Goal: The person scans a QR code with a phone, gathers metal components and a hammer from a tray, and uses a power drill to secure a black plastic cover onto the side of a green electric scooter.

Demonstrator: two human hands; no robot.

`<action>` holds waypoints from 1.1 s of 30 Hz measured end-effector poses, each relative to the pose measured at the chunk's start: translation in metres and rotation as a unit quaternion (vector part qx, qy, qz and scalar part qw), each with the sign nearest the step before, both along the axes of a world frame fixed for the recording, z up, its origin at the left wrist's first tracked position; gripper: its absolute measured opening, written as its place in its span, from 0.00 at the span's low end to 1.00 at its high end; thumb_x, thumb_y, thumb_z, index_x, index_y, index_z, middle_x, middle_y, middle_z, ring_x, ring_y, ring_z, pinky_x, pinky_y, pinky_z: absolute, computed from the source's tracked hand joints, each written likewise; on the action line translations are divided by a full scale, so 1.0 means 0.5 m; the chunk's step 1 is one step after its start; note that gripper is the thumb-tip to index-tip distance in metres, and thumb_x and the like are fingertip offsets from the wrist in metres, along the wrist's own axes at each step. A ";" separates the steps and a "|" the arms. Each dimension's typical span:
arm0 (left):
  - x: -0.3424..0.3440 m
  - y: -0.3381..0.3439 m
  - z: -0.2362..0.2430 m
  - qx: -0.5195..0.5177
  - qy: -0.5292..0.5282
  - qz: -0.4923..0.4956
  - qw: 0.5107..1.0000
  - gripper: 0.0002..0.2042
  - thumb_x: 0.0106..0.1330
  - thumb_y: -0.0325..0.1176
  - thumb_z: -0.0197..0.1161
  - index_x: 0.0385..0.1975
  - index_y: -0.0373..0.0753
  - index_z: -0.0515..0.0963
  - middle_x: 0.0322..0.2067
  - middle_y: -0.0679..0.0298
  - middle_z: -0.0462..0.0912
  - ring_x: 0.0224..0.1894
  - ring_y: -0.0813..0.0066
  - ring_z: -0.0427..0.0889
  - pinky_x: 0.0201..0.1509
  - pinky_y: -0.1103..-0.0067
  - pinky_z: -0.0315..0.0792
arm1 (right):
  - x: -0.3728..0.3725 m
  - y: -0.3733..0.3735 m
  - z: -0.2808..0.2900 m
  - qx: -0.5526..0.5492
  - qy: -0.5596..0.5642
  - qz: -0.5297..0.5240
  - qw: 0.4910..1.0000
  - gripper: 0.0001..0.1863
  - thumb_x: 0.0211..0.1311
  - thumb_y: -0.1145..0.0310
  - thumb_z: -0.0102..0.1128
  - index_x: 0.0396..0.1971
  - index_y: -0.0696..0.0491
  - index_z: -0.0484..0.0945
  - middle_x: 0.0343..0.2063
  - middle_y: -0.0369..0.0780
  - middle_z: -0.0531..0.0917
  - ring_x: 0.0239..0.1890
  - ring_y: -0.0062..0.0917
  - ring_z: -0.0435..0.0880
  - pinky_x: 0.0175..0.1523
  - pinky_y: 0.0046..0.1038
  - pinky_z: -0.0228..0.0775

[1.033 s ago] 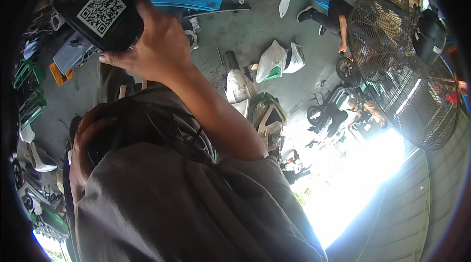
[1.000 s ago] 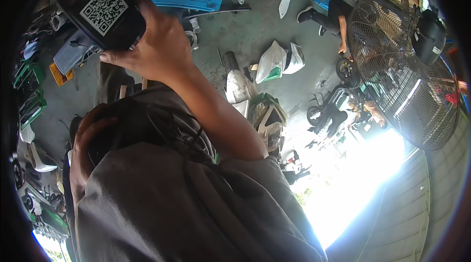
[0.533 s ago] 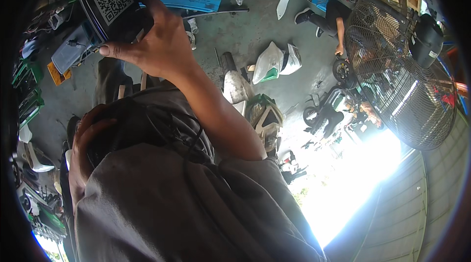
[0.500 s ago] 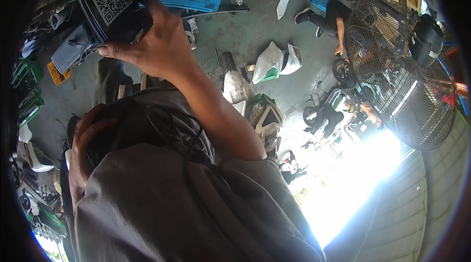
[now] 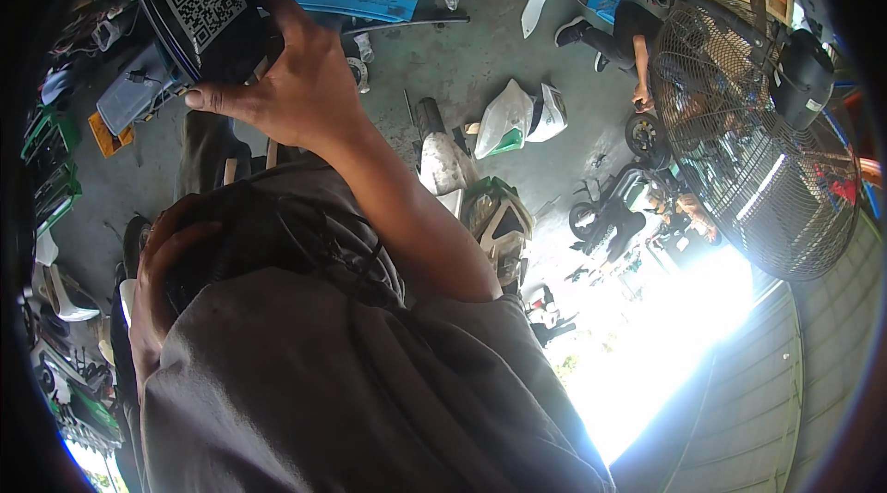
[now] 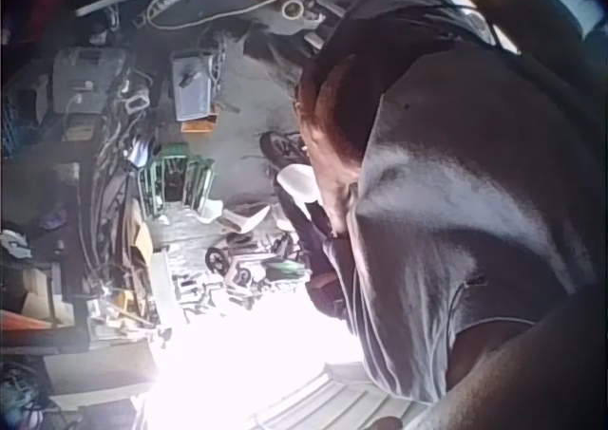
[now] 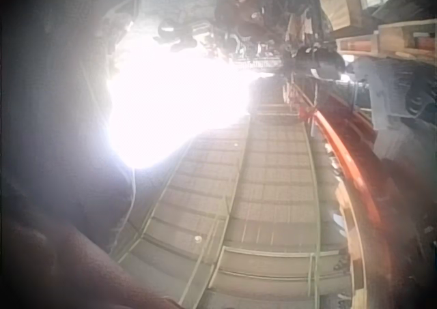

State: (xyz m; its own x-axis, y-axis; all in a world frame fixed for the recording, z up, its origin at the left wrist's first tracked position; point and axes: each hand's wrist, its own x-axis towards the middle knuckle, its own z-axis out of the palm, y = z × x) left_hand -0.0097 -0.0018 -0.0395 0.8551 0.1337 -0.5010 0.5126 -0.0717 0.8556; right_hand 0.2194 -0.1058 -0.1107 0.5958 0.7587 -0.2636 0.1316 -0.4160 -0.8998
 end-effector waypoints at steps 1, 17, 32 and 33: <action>0.003 -0.002 0.002 0.002 -0.003 0.006 1.000 0.42 0.22 0.50 0.70 0.47 0.36 0.78 0.56 0.46 0.71 0.58 0.46 0.71 0.62 0.60 0.61 | 0.001 -0.001 -0.001 -0.003 -0.006 0.001 1.000 0.47 0.31 0.51 0.82 0.50 0.63 0.70 0.35 0.47 0.85 0.39 0.36 0.86 0.46 0.32 0.78; 0.011 -0.008 0.012 -0.016 0.030 0.016 0.999 0.42 0.23 0.51 0.70 0.47 0.36 0.78 0.55 0.46 0.72 0.57 0.47 0.71 0.62 0.61 0.62 | -0.003 0.000 0.004 0.001 0.011 -0.001 1.000 0.43 0.32 0.53 0.82 0.48 0.62 0.71 0.35 0.46 0.85 0.38 0.35 0.87 0.44 0.32 0.78; 0.002 0.000 -0.043 -0.086 -0.031 0.018 0.996 0.31 0.42 0.46 0.70 0.49 0.39 0.79 0.51 0.44 0.74 0.55 0.45 0.73 0.60 0.62 0.65 | 0.033 0.018 -0.020 -0.026 0.002 0.039 0.999 0.42 0.40 0.59 0.80 0.54 0.63 0.68 0.41 0.47 0.83 0.42 0.29 0.84 0.45 0.29 0.76; -0.039 0.001 -0.067 -0.071 -0.036 0.035 0.996 0.31 0.43 0.47 0.70 0.50 0.39 0.78 0.52 0.45 0.74 0.56 0.45 0.72 0.60 0.61 0.64 | 0.014 0.044 -0.060 -0.014 0.049 0.030 0.998 0.43 0.40 0.59 0.80 0.55 0.63 0.67 0.41 0.45 0.83 0.42 0.29 0.84 0.46 0.29 0.76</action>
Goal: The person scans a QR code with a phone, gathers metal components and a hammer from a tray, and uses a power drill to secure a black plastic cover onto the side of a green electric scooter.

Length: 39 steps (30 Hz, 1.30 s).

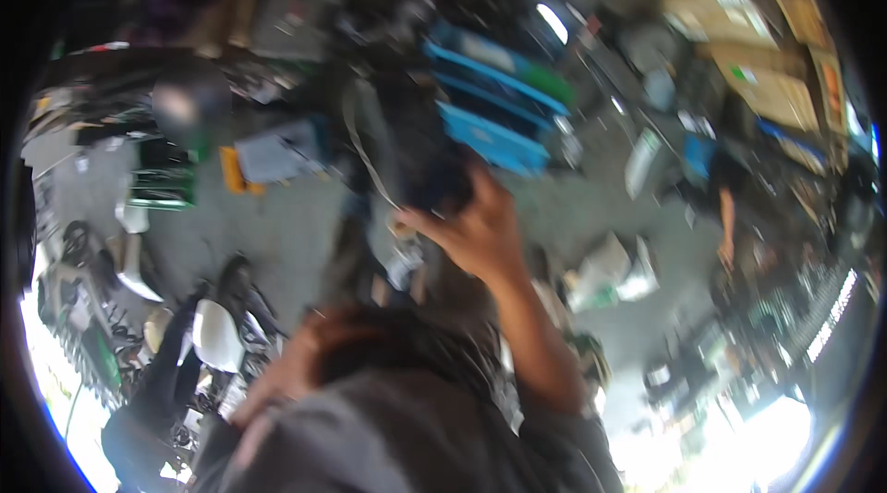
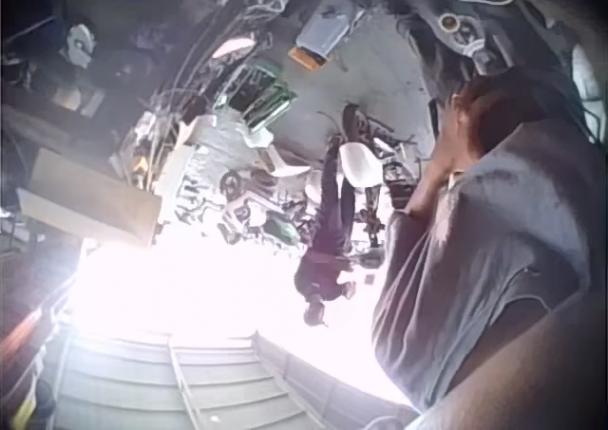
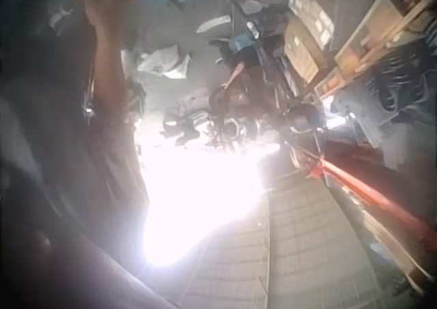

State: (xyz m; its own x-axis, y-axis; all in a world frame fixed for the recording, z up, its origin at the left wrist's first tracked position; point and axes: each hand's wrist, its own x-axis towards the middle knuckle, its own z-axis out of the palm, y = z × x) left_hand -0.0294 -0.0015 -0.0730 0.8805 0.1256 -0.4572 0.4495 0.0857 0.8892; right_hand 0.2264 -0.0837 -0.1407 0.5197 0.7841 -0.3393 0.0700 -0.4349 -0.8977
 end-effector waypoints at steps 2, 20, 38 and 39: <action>-0.025 -0.017 0.007 0.018 -0.001 -0.013 1.000 0.33 0.44 0.49 0.70 0.53 0.40 0.76 0.53 0.45 0.73 0.57 0.45 0.71 0.61 0.61 0.63 | 0.029 0.056 0.007 -0.011 0.026 -0.019 0.999 0.45 0.40 0.58 0.80 0.57 0.63 0.66 0.40 0.44 0.84 0.42 0.28 0.84 0.48 0.28 0.76; -0.228 0.050 -0.069 -0.083 0.052 0.043 0.994 0.35 0.46 0.50 0.68 0.58 0.44 0.72 0.59 0.46 0.69 0.60 0.44 0.69 0.63 0.60 0.63 | -0.043 0.967 -0.052 -0.211 -0.370 0.146 0.893 0.26 0.40 0.56 0.68 0.44 0.49 0.81 0.45 0.40 0.83 0.49 0.32 0.82 0.50 0.36 0.73; -0.309 0.135 -0.106 -0.119 -0.023 0.030 0.992 0.35 0.49 0.49 0.67 0.58 0.40 0.71 0.57 0.50 0.71 0.59 0.51 0.71 0.62 0.66 0.64 | 0.058 0.945 -0.163 -0.107 -0.226 0.108 0.962 0.43 0.43 0.38 0.65 0.46 0.66 0.76 0.51 0.57 0.77 0.56 0.47 0.75 0.59 0.38 0.68; -0.311 0.136 -0.106 -0.117 -0.020 0.029 0.993 0.35 0.50 0.49 0.67 0.58 0.40 0.71 0.57 0.50 0.71 0.59 0.51 0.71 0.63 0.66 0.64 | 0.046 0.945 -0.167 -0.110 -0.243 0.102 0.958 0.44 0.42 0.38 0.65 0.46 0.66 0.76 0.51 0.57 0.77 0.57 0.47 0.74 0.59 0.38 0.67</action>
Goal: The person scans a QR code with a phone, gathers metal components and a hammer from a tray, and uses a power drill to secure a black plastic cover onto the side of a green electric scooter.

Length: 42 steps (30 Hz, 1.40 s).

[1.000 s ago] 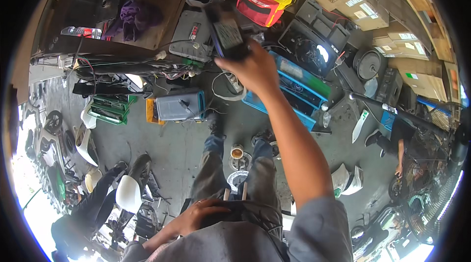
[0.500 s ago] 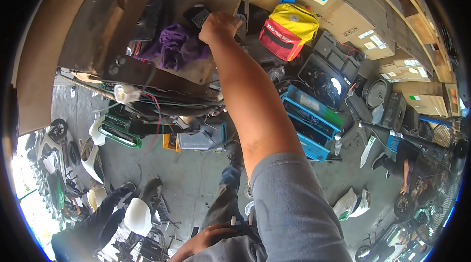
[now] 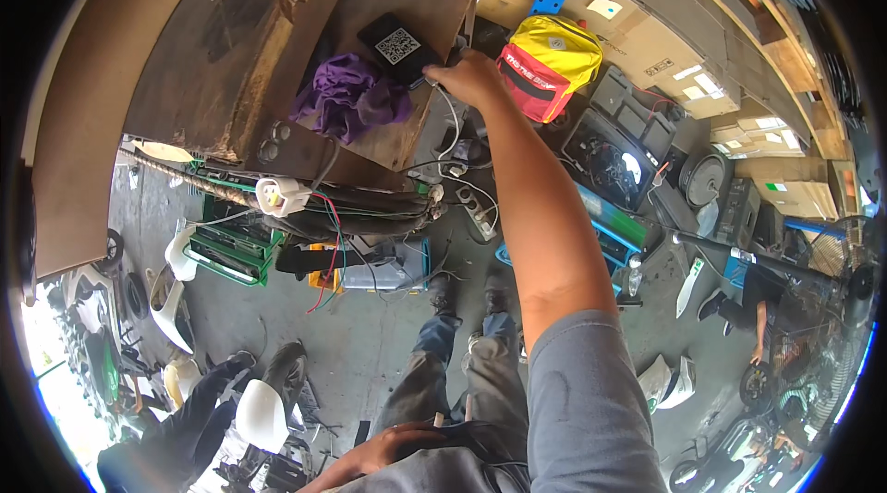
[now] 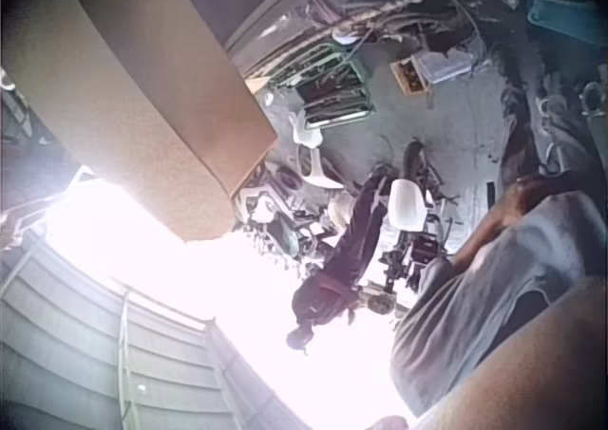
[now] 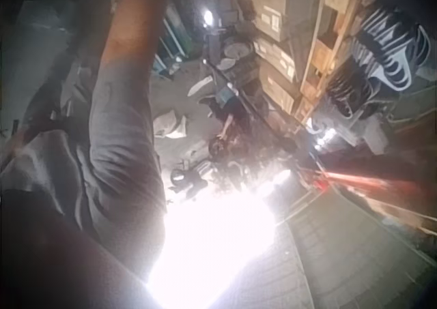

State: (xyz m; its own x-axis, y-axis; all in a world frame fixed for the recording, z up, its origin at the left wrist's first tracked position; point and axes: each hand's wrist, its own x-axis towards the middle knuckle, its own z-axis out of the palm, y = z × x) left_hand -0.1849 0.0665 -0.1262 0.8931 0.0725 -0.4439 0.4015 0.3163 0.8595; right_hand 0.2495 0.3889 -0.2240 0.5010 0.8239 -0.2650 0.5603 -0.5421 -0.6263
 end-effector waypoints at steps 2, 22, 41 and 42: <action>-0.001 -0.001 -0.001 0.005 0.005 0.002 1.000 0.34 0.50 0.49 0.67 0.59 0.40 0.71 0.57 0.50 0.71 0.60 0.51 0.71 0.63 0.66 0.64 | -0.009 0.011 0.009 -0.037 0.022 0.011 0.999 0.45 0.42 0.39 0.66 0.50 0.64 0.74 0.52 0.56 0.76 0.57 0.47 0.74 0.60 0.39 0.67; 0.053 -0.091 -0.064 -0.165 -0.026 0.089 0.982 0.41 0.49 0.55 0.66 0.61 0.34 0.66 0.60 0.51 0.68 0.64 0.56 0.66 0.67 0.69 0.58 | 0.117 0.041 -0.023 0.120 0.095 -0.195 0.969 0.24 0.46 0.62 0.57 0.41 0.63 0.76 0.44 0.58 0.80 0.48 0.51 0.79 0.53 0.42 0.67; 0.048 -0.169 -0.055 -0.157 0.030 0.154 0.975 0.42 0.50 0.57 0.65 0.63 0.37 0.65 0.60 0.51 0.68 0.65 0.58 0.64 0.68 0.68 0.55 | 0.034 0.177 -0.004 0.070 0.042 -0.170 0.982 0.22 0.59 0.61 0.55 0.47 0.62 0.76 0.45 0.54 0.80 0.47 0.43 0.82 0.48 0.39 0.75; 0.047 -0.173 -0.054 -0.158 0.029 0.158 0.974 0.42 0.50 0.57 0.65 0.63 0.37 0.65 0.60 0.51 0.68 0.65 0.58 0.64 0.68 0.68 0.55 | 0.031 0.174 -0.001 0.038 -0.026 -0.106 0.993 0.22 0.60 0.60 0.53 0.48 0.62 0.76 0.46 0.54 0.80 0.48 0.44 0.81 0.52 0.40 0.74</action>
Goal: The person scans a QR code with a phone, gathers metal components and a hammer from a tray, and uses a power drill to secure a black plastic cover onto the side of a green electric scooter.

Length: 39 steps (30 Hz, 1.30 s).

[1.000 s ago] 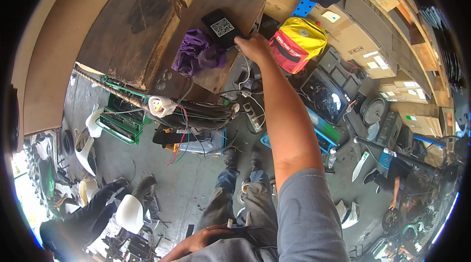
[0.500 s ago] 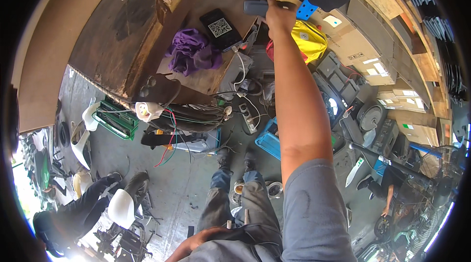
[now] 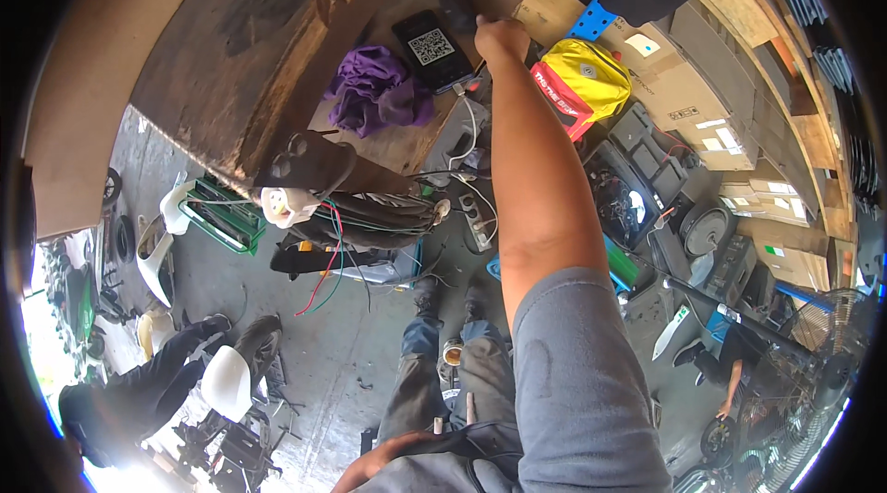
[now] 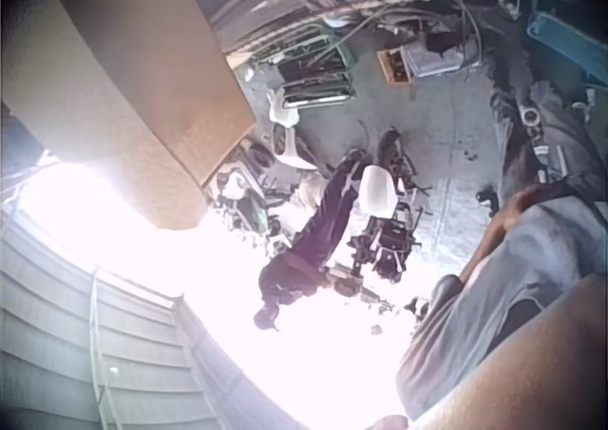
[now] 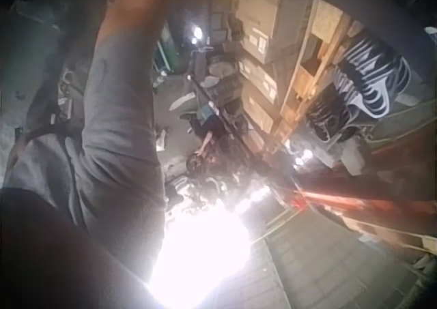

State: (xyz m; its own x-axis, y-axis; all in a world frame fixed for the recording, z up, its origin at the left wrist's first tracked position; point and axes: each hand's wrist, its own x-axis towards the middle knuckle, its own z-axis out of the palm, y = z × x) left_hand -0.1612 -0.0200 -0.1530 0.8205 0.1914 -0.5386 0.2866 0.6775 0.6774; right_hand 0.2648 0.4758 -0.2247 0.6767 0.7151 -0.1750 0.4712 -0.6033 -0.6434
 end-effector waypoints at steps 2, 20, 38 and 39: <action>0.008 -0.005 -0.005 0.002 -0.005 -0.002 1.000 0.42 0.50 0.57 0.65 0.63 0.37 0.65 0.60 0.51 0.68 0.65 0.58 0.64 0.68 0.68 0.55 | 0.017 -0.011 -0.020 0.031 -0.039 0.007 0.999 0.23 0.61 0.59 0.52 0.51 0.58 0.74 0.49 0.54 0.78 0.52 0.44 0.79 0.57 0.39 0.69; 0.075 -0.117 -0.032 0.032 -0.018 0.062 0.997 0.41 0.51 0.57 0.65 0.63 0.38 0.65 0.60 0.52 0.68 0.66 0.58 0.64 0.69 0.69 0.55 | 0.087 -0.140 0.000 0.024 -0.148 0.133 0.980 0.30 0.52 0.58 0.64 0.54 0.55 0.69 0.45 0.55 0.79 0.51 0.48 0.76 0.58 0.41 0.66; -0.091 -0.177 0.056 0.137 0.134 0.437 0.879 0.38 0.66 0.63 0.48 0.63 0.34 0.65 0.64 0.51 0.64 0.68 0.60 0.60 0.70 0.71 0.52 | -0.231 -0.789 -0.261 -0.359 0.562 0.144 0.731 0.16 0.45 0.74 0.49 0.39 0.53 0.72 0.29 0.42 0.78 0.30 0.36 0.81 0.36 0.45 0.78; -0.118 -0.183 0.088 0.127 0.147 0.471 0.861 0.38 0.66 0.63 0.48 0.63 0.34 0.64 0.64 0.51 0.64 0.68 0.60 0.60 0.71 0.71 0.52 | -0.280 -0.715 -0.243 -0.366 0.539 0.212 0.728 0.19 0.45 0.75 0.49 0.42 0.51 0.72 0.30 0.42 0.78 0.31 0.37 0.81 0.36 0.46 0.77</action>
State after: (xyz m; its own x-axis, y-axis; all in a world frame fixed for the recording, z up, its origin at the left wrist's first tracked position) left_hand -0.2204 -0.1113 -0.1091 0.0730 0.8386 -0.5398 -0.1240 0.5447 0.8294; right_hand 0.1246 0.1184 -0.3460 -0.3908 0.2685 -0.8805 0.1730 -0.9180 -0.3567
